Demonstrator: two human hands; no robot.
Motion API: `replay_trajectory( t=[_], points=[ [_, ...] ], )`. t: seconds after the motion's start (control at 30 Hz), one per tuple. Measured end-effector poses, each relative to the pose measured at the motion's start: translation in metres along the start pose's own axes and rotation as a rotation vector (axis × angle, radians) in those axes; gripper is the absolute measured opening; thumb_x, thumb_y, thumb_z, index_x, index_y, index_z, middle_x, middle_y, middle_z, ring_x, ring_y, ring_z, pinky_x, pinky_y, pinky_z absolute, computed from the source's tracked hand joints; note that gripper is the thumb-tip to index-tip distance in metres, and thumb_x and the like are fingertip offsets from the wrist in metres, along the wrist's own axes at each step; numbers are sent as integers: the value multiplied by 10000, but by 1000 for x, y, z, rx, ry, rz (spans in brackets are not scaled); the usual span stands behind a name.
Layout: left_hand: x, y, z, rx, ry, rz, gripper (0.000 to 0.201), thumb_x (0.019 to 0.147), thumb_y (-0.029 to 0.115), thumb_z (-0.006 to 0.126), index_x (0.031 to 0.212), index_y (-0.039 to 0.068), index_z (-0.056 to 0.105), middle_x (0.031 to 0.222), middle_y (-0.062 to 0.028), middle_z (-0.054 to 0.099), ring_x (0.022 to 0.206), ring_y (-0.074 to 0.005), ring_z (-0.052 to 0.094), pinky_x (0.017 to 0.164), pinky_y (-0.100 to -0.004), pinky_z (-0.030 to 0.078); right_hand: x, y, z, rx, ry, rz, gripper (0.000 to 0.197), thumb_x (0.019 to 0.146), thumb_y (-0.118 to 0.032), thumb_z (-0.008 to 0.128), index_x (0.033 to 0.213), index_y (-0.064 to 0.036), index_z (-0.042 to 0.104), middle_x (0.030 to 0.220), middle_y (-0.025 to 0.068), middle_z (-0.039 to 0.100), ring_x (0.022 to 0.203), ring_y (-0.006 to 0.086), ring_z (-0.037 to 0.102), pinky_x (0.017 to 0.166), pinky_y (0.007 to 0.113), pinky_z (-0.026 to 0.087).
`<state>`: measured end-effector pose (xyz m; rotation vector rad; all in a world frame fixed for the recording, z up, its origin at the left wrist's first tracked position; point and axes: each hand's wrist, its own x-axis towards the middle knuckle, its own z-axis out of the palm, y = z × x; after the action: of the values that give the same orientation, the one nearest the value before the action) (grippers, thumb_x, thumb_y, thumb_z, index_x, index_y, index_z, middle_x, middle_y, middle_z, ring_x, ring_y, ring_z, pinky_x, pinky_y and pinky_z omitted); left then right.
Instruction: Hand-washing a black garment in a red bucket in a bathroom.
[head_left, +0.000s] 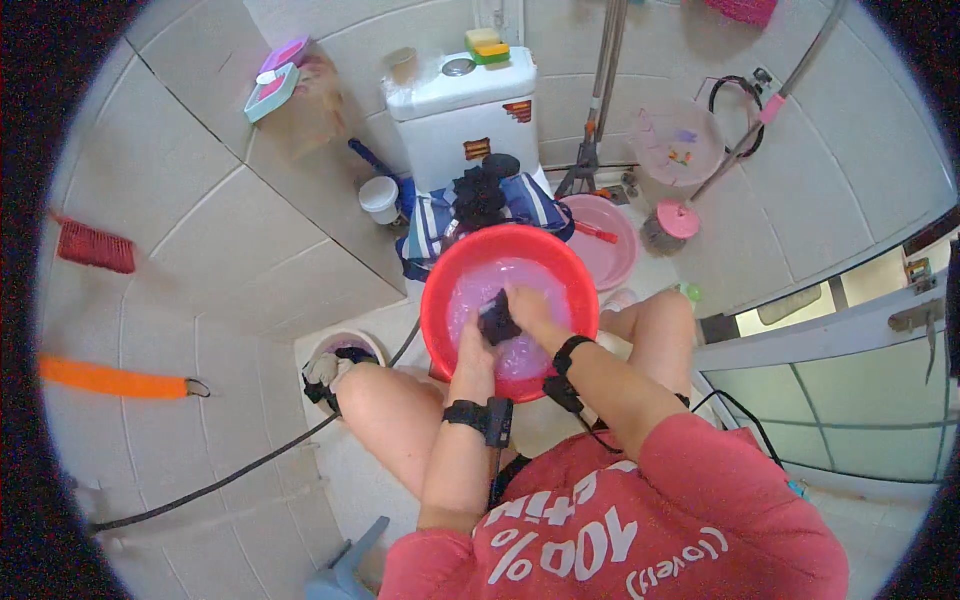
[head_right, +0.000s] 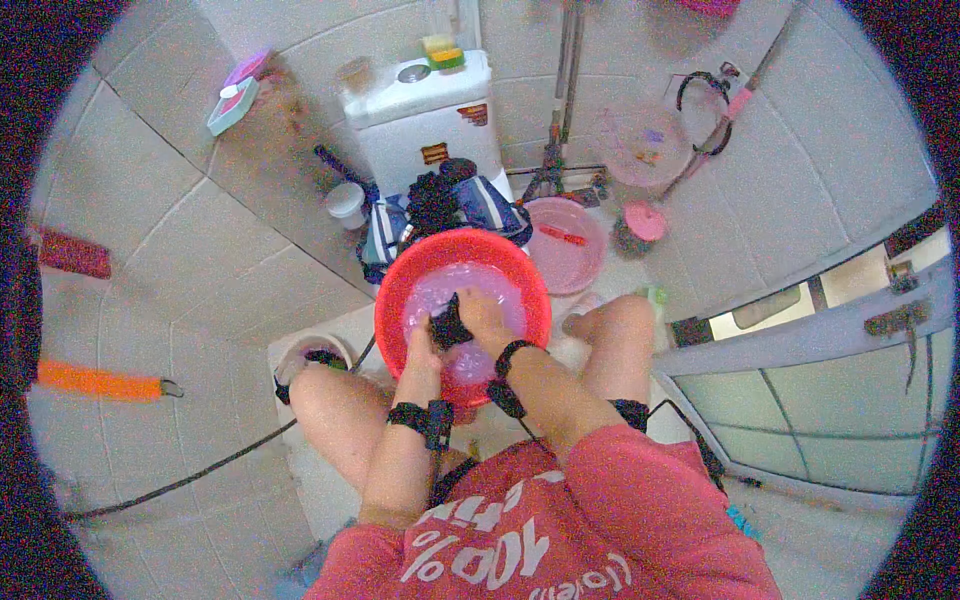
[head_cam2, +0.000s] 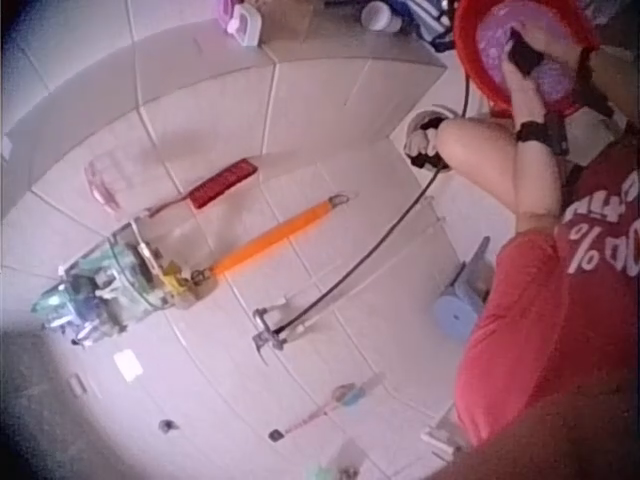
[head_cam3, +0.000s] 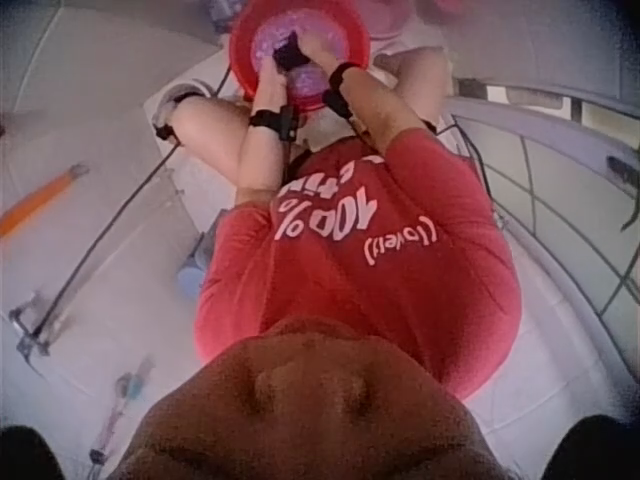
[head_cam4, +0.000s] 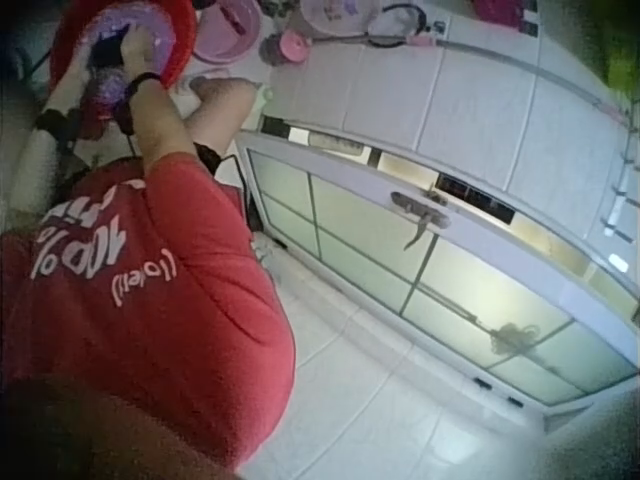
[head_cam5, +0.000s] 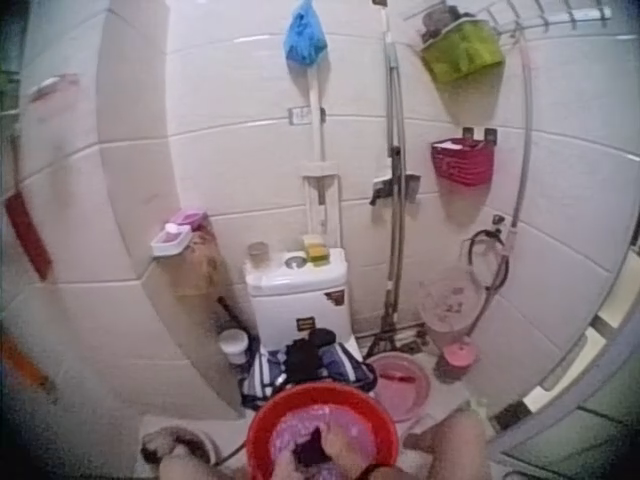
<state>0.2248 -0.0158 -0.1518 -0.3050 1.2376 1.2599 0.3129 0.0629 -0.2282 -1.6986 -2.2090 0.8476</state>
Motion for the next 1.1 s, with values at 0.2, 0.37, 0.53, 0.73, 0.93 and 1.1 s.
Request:
replay_trajectory(
  t=[0.2, 0.37, 0.53, 0.73, 0.93, 1.1],
  points=[
    [74, 2, -82, -235, -112, 168, 436, 906, 410, 347, 1166, 88, 486, 1160, -114, 526, 1049, -288, 501, 892, -451, 392, -19, -35, -17, -197, -297, -320, 363, 756, -263, 577, 1074, -89, 559, 941, 205, 604, 884, 368, 579, 774, 453, 458],
    [49, -10, -43, -156, 9, 80, 518, 900, 482, 340, 1187, 68, 466, 1214, -148, 482, 1098, -292, 471, 908, -463, 390, -16, -19, 8, -98, -161, 122, 417, 704, -257, 621, 1067, -63, 551, 923, 215, 610, 902, 387, 579, 759, 465, 462],
    [33, -1, -31, -289, -32, -12, 542, 900, 485, 292, 1151, 54, 503, 1133, -162, 539, 996, -332, 525, 838, -475, 436, -30, -63, 3, 246, -351, -101, 375, 787, -314, 567, 1016, -17, 550, 960, 236, 595, 895, 377, 576, 776, 440, 448],
    [63, -15, -65, -254, -250, 367, 429, 899, 446, 339, 953, 77, 551, 919, -124, 591, 838, -273, 583, 742, -428, 484, -61, -126, -51, 173, -191, -277, 400, 800, -392, 549, 939, -19, 588, 858, 223, 615, 814, 382, 592, 721, 435, 462],
    [52, -33, -39, -442, -249, 189, 314, 882, 377, 410, 875, 99, 556, 822, -102, 601, 763, -228, 600, 683, -410, 497, -45, -118, -47, -142, -228, -218, 424, 868, -395, 412, 926, -30, 621, 765, 227, 613, 733, 411, 585, 708, 481, 454],
    [97, -52, -41, -561, -379, 17, 248, 870, 318, 453, 852, 96, 561, 774, -93, 602, 715, -208, 606, 633, -386, 499, -26, -78, -18, -22, -89, -198, 599, 904, -429, 299, 634, -7, 627, 706, 240, 594, 732, 432, 574, 695, 475, 435]
  ],
)
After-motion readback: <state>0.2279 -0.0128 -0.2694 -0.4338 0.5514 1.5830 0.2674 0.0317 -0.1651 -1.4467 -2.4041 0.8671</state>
